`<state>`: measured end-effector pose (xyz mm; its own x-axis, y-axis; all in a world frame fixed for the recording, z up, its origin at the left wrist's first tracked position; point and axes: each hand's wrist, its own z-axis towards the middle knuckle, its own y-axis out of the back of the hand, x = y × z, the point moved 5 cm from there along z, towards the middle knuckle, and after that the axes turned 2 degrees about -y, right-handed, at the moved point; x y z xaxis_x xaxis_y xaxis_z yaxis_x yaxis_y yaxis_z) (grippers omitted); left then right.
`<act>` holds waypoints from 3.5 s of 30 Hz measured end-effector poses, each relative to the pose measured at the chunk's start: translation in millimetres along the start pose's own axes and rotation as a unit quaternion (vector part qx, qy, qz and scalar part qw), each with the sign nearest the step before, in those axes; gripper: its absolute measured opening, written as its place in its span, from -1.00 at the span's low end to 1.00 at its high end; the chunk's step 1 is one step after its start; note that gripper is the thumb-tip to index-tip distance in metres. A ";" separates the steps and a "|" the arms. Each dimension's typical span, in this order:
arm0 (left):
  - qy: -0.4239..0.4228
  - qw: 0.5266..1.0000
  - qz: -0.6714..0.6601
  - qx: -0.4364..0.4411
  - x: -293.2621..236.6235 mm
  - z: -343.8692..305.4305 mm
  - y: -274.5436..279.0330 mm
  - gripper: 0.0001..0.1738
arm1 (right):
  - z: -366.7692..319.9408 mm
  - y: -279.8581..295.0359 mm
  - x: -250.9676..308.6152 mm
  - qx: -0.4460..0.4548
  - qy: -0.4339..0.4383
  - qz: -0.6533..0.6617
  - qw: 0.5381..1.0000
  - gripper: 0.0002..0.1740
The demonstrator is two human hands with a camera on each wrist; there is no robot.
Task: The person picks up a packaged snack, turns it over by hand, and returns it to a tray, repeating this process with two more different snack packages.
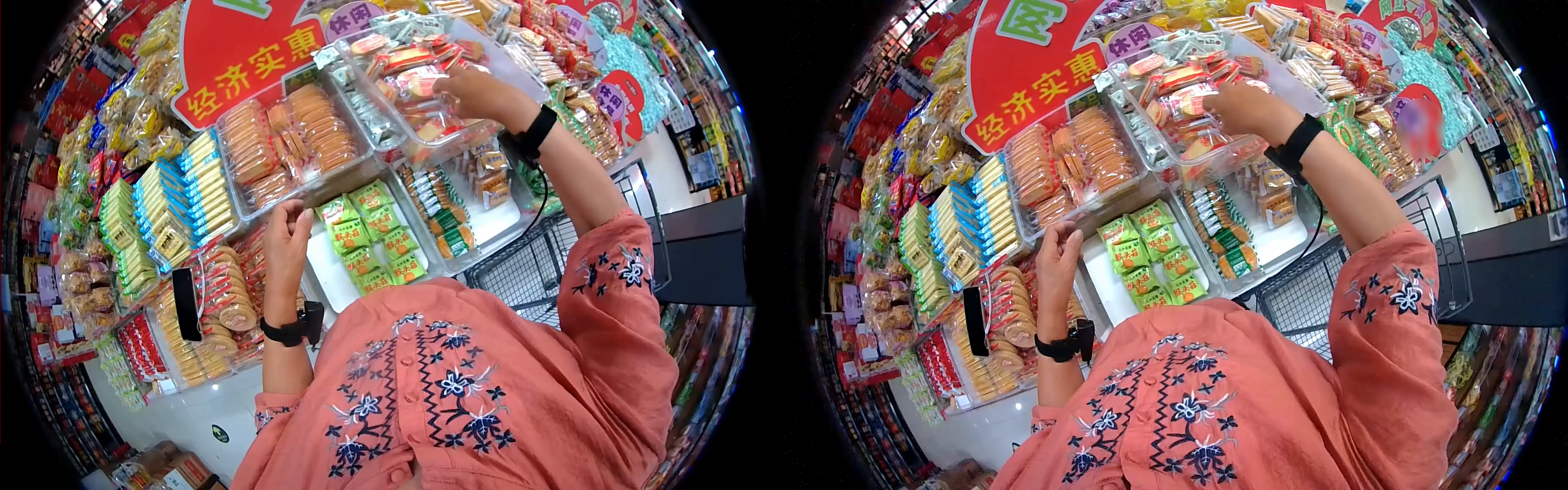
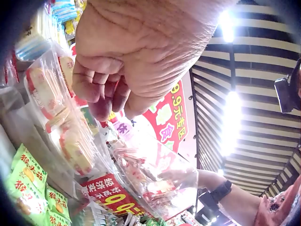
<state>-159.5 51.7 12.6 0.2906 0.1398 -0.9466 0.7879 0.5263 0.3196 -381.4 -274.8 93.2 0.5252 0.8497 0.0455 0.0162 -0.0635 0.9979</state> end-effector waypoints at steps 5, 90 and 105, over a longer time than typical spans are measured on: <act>-0.007 0.999 -0.035 -0.010 3.5 1.6 -5.1 -0.78 | 4.4 -1.4 -10.8 -0.058 0.009 -0.045 0.997 -0.71; 0.113 0.917 -0.383 0.018 2.1 -2.0 1.5 -0.74 | -33.3 -68.0 194.9 0.042 -0.043 0.707 0.705 -0.62; 0.149 0.925 -0.350 0.025 14.5 -9.9 -5.4 -0.81 | -32.3 -77.3 193.1 0.013 -0.084 0.698 0.711 -0.68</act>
<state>-165.0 59.2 -3.3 -0.4565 0.0080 -0.8897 0.7522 0.5376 -0.3811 -308.7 -88.9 26.4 0.1390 -0.1260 0.9823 -0.6061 -0.7952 -0.0162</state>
